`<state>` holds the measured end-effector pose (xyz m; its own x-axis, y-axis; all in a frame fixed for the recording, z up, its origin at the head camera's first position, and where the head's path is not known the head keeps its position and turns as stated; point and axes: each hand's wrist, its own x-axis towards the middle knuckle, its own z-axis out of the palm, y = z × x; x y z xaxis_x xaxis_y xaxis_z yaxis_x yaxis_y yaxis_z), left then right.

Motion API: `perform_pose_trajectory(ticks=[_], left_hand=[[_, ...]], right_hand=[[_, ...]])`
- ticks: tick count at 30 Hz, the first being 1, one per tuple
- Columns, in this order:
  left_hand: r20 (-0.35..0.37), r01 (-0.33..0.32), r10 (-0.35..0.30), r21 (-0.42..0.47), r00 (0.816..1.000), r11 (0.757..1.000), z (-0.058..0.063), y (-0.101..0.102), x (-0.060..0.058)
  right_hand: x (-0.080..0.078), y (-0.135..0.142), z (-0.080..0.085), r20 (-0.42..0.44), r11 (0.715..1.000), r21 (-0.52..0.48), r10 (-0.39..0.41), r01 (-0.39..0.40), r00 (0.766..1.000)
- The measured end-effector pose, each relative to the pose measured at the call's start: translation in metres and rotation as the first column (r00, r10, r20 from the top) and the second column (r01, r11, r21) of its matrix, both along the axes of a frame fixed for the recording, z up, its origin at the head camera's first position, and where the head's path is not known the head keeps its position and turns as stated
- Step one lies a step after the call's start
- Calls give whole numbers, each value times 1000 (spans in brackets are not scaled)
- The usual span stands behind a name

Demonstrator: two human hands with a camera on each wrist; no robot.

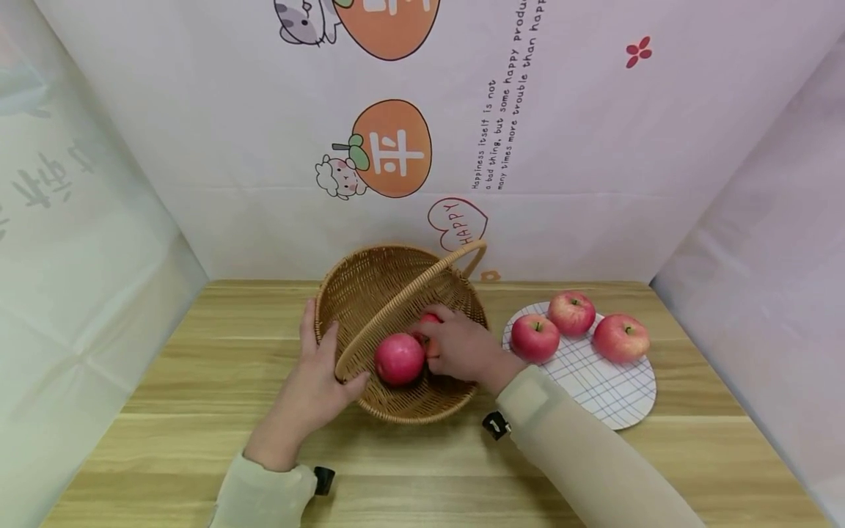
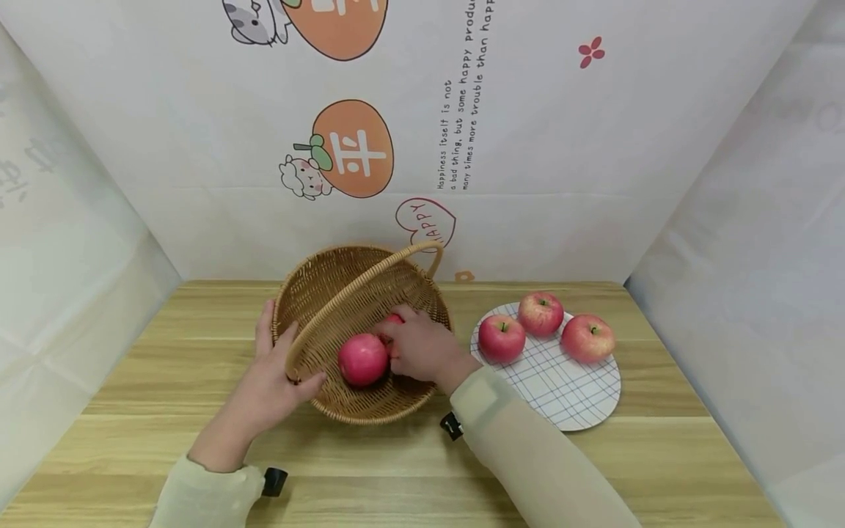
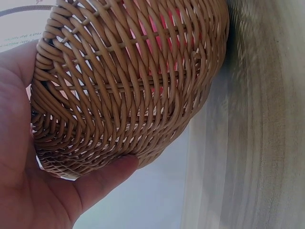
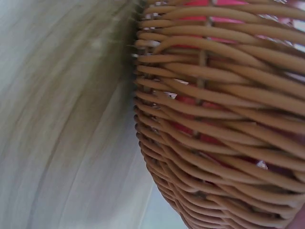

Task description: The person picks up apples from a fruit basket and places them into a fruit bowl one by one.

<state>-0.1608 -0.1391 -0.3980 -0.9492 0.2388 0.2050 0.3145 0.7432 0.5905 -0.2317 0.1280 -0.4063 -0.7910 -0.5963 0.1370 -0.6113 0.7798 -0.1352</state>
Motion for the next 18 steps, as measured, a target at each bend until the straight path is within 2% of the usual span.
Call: perform_pose_trajectory(ticks=[5,9,13,18], left_hand=[[-8,-2,2,11,1000,1000,-1,-1,0],[5,-6,6,27,1000,1000,-1,-2,0],[31,-12,11,38,999,999,-1,-3,-1],[62,-14,10,54,998,998,-1,-4,-2]], right_hand=[[-4,3,2,-13,982,-188,5,-8,1000],[-5,5,5,-12,959,-284,12,-15,1000],[-6,7,9,55,928,-372,17,5,998],[-4,8,16,170,868,-494,36,53,985]])
